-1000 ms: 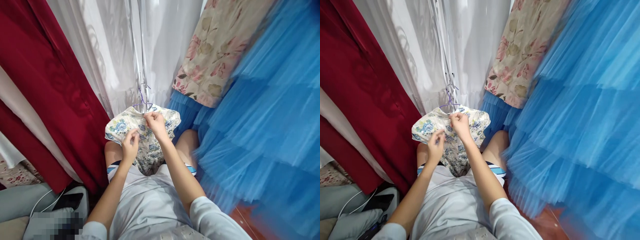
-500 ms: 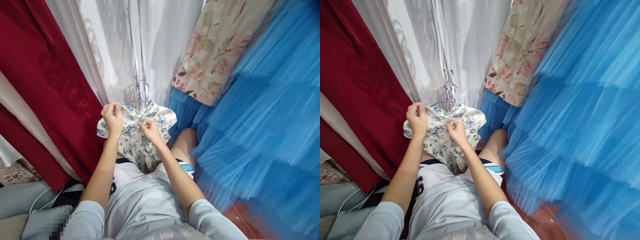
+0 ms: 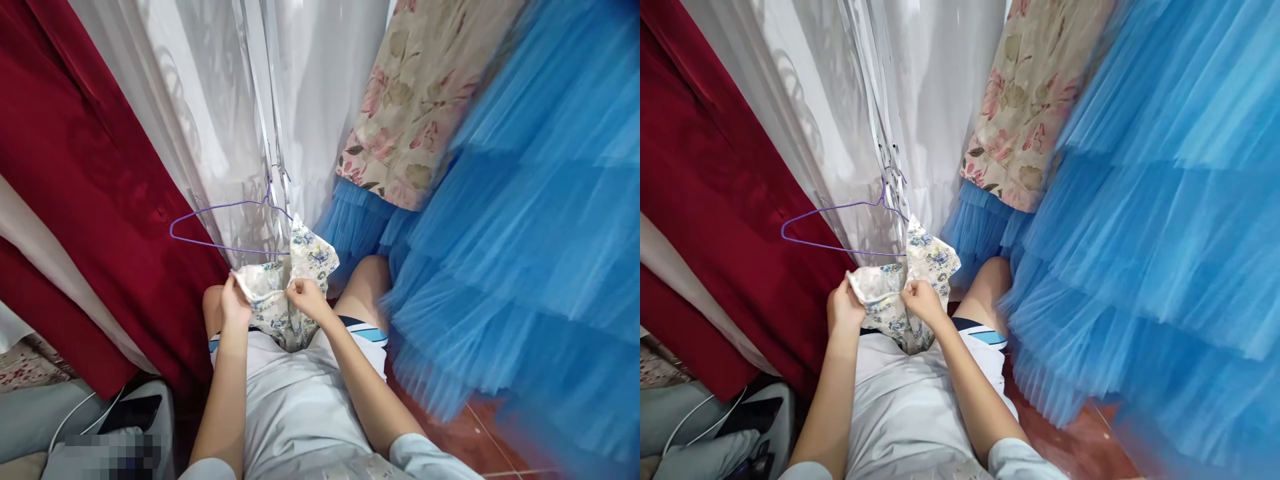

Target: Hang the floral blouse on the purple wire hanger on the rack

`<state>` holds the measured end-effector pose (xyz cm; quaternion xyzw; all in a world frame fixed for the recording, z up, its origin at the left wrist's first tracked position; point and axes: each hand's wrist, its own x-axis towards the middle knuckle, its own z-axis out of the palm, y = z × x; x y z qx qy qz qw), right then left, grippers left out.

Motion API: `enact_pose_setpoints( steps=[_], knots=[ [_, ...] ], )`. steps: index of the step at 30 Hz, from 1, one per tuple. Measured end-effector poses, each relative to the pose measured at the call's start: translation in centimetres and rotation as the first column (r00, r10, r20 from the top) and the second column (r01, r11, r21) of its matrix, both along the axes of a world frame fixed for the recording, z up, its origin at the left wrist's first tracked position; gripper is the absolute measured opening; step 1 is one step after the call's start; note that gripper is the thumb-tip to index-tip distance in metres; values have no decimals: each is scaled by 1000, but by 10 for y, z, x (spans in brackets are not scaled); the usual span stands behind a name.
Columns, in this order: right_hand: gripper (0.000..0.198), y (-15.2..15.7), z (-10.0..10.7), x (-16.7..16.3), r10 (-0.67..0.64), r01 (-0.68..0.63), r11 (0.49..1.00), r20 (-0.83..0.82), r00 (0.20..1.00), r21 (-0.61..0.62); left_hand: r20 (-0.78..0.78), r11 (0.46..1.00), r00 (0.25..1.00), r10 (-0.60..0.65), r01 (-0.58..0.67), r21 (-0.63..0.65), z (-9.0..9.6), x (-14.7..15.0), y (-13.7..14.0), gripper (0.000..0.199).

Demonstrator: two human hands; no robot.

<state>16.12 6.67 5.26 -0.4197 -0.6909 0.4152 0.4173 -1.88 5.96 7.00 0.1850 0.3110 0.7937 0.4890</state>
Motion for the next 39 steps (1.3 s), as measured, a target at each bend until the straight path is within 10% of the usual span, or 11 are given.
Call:
enact_pose_setpoints(
  steps=[3, 8, 13, 16, 24, 34, 36, 39],
  knots=[
    [37, -3, 11, 21, 164, -170, 975, 52, 985, 143, -358, 988, 933, 35, 22, 154, 6, 50, -17, 18],
    [20, -19, 31, 31, 388, -382, 920, -74, 919, 85, -890, 961, 399, 219, 70, 268, 26, 78, -37, 24],
    [27, -29, 54, 75, 306, -375, 918, -367, 879, -132, -927, 813, 257, -273, 577, -79, 7, 75, -35, 41],
    [30, -21, 75, 114, 279, -355, 924, -384, 880, -143, -951, 810, 119, -286, 559, -174, -10, 68, -31, 42],
    [24, 87, 103, 145, 38, -75, 995, -456, 889, -63, -1000, 956, -13, -19, 294, -22, 11, 21, -30, 32],
    [33, 113, 121, 65, 284, -362, 927, -439, 852, -102, -944, 990, 310, 117, 41, 136, 33, -43, -22, 30],
    [39, 111, 126, 69, 346, -429, 898, -448, 824, -96, -977, 992, 214, 7, 121, 34, 31, -69, -19, 33],
    [45, 112, 133, 78, 364, -457, 879, -425, 829, -138, -986, 980, -151, -68, 174, -94, 29, -110, -6, 33]
  ],
)
